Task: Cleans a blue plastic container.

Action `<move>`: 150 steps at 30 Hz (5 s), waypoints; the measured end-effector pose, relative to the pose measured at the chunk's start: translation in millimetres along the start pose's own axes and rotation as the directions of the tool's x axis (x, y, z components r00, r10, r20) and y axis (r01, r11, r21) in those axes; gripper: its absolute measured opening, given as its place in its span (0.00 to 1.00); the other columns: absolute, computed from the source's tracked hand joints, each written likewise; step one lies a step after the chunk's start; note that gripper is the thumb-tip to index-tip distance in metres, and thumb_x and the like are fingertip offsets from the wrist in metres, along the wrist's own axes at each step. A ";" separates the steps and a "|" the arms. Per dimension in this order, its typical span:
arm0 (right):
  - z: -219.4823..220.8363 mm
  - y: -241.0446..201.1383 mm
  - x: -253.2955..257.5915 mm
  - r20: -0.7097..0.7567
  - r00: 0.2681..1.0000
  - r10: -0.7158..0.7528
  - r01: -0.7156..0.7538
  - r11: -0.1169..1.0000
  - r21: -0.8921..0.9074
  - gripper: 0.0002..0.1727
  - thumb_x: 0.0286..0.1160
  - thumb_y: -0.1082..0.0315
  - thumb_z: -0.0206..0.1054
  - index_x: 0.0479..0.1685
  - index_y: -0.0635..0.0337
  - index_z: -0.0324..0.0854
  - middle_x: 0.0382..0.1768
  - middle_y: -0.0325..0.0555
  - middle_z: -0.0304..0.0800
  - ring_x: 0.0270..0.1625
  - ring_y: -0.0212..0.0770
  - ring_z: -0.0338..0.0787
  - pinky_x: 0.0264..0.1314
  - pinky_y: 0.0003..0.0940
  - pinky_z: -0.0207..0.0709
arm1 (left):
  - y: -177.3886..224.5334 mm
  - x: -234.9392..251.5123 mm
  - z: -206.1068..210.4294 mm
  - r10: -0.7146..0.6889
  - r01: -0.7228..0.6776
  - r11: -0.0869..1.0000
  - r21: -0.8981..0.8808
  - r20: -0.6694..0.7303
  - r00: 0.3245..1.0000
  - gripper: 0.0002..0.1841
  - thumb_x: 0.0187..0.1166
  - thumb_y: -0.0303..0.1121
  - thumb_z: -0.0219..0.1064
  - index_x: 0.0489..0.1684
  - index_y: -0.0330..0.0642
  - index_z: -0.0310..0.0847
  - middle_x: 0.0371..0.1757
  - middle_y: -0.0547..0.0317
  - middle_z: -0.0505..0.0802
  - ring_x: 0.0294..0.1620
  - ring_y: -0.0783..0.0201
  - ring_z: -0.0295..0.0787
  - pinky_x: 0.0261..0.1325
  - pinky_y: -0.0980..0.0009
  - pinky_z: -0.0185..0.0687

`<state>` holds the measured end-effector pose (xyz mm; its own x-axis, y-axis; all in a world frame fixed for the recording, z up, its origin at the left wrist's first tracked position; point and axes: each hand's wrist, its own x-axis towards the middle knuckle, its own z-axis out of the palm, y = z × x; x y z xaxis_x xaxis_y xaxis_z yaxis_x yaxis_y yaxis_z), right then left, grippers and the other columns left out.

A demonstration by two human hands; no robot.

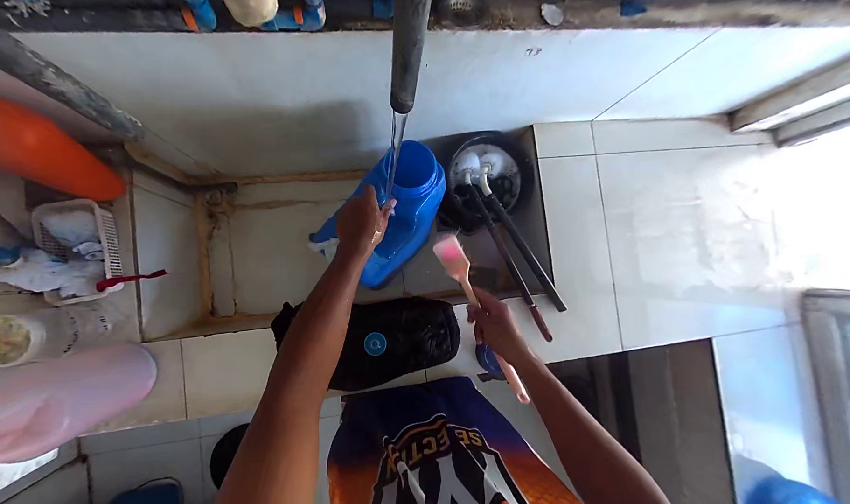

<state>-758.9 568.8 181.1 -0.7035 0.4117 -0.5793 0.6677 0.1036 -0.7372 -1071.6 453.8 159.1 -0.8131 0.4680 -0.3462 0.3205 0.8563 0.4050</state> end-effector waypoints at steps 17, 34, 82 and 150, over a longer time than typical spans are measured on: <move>52.3 -128.0 89.8 -0.107 0.965 -0.238 0.103 0.723 -0.683 0.24 0.93 0.59 0.49 0.85 0.43 0.69 0.47 0.61 0.92 0.50 0.66 0.93 0.48 0.67 0.85 | 3.9 -13.2 15.8 -0.004 -0.001 0.996 0.095 0.049 0.999 0.31 0.59 0.59 0.81 0.48 0.41 0.88 0.50 0.42 0.94 0.54 0.40 0.92 0.48 0.37 0.85; 87.8 -41.2 50.7 -0.219 0.906 -0.362 0.259 0.884 -0.389 0.26 0.93 0.56 0.50 0.84 0.54 0.72 0.36 0.59 0.93 0.33 0.57 0.93 0.39 0.61 0.86 | -52.4 -33.8 66.9 0.208 -0.375 0.835 -0.402 -0.401 0.892 0.21 0.90 0.38 0.42 0.55 0.40 0.83 0.54 0.49 0.91 0.58 0.53 0.88 0.58 0.49 0.81; 24.6 -109.5 26.7 0.023 0.995 -0.096 0.076 0.596 -0.799 0.28 0.91 0.58 0.52 0.89 0.27 0.62 0.38 0.61 0.92 0.40 0.68 0.92 0.37 0.70 0.82 | -80.7 -95.2 85.8 0.120 -0.285 0.781 -0.556 -0.313 0.942 0.67 0.41 0.59 0.89 0.92 0.52 0.52 0.89 0.52 0.67 0.90 0.50 0.58 0.90 0.47 0.53; -4.2 -114.0 272.5 -0.208 0.848 -0.488 0.493 0.870 -0.028 0.32 0.82 0.33 0.56 0.78 0.36 0.80 0.82 0.43 0.76 0.80 0.54 0.77 0.73 0.67 0.74 | 10.8 1.5 20.5 -0.015 0.076 0.963 0.258 -0.233 0.972 0.24 0.92 0.46 0.49 0.54 0.38 0.90 0.50 0.40 0.95 0.58 0.44 0.91 0.62 0.38 0.80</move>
<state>-1025.7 673.0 108.8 -0.8714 0.4870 -0.0594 0.2405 0.3184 -0.9170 -1059.4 468.2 145.6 -0.9084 0.3918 -0.1458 0.3721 0.9168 0.1453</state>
